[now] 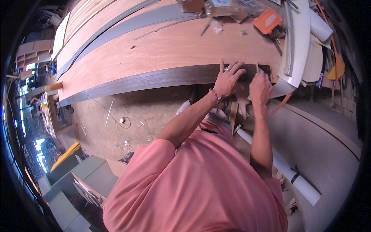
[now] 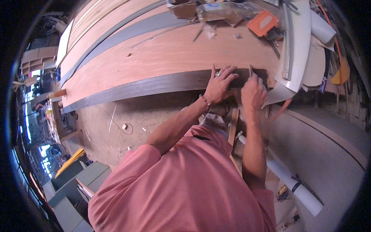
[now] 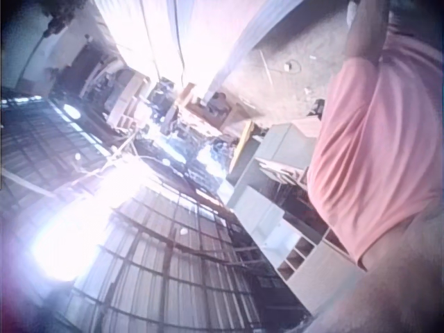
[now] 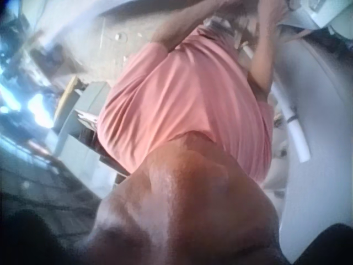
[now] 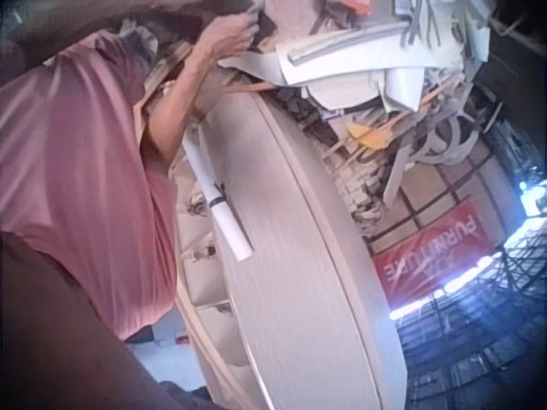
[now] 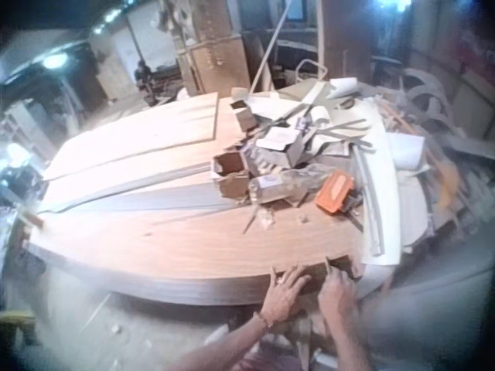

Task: The person applies adhesive to a wooden board and then carefully presses a long veneer strip onto the edge of the board.

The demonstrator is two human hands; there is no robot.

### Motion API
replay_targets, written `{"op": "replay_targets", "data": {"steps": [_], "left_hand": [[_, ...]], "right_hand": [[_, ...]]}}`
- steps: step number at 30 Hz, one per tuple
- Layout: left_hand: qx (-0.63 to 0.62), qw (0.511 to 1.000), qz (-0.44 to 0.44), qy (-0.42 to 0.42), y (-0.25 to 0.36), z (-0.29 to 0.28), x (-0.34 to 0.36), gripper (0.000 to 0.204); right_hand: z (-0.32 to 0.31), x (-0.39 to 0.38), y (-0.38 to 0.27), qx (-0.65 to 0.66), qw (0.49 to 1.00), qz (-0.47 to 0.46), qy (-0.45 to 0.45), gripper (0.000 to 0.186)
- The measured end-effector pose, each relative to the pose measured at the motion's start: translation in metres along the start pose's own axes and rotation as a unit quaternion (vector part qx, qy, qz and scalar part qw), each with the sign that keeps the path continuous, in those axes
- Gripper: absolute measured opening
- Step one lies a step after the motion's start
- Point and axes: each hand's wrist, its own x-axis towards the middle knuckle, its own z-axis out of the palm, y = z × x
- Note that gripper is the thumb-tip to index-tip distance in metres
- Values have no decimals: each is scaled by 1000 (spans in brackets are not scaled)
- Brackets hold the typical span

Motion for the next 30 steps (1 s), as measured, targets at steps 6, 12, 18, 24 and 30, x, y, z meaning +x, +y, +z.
{"op": "replay_targets", "data": {"steps": [6,12,18,24,30], "left_hand": [[5,986,-112,124,-101,-111,-136,58],[231,922,-284,123,-282,-250,-355,63],[191,968,-161,33,-351,-312,-408,50],[106,977,-161,92,-367,-298,-424,43],[101,978,-152,98,-373,-303,-424,41]], "right_hand": [[0,-1,-8,-43,999,7,-4,30],[19,0,-9,-99,995,-8,13,33],[25,-6,-28,-137,988,70,16,38],[68,-101,-219,-95,993,-52,54,26],[114,-215,-442,-89,982,-165,-33,40]]}}
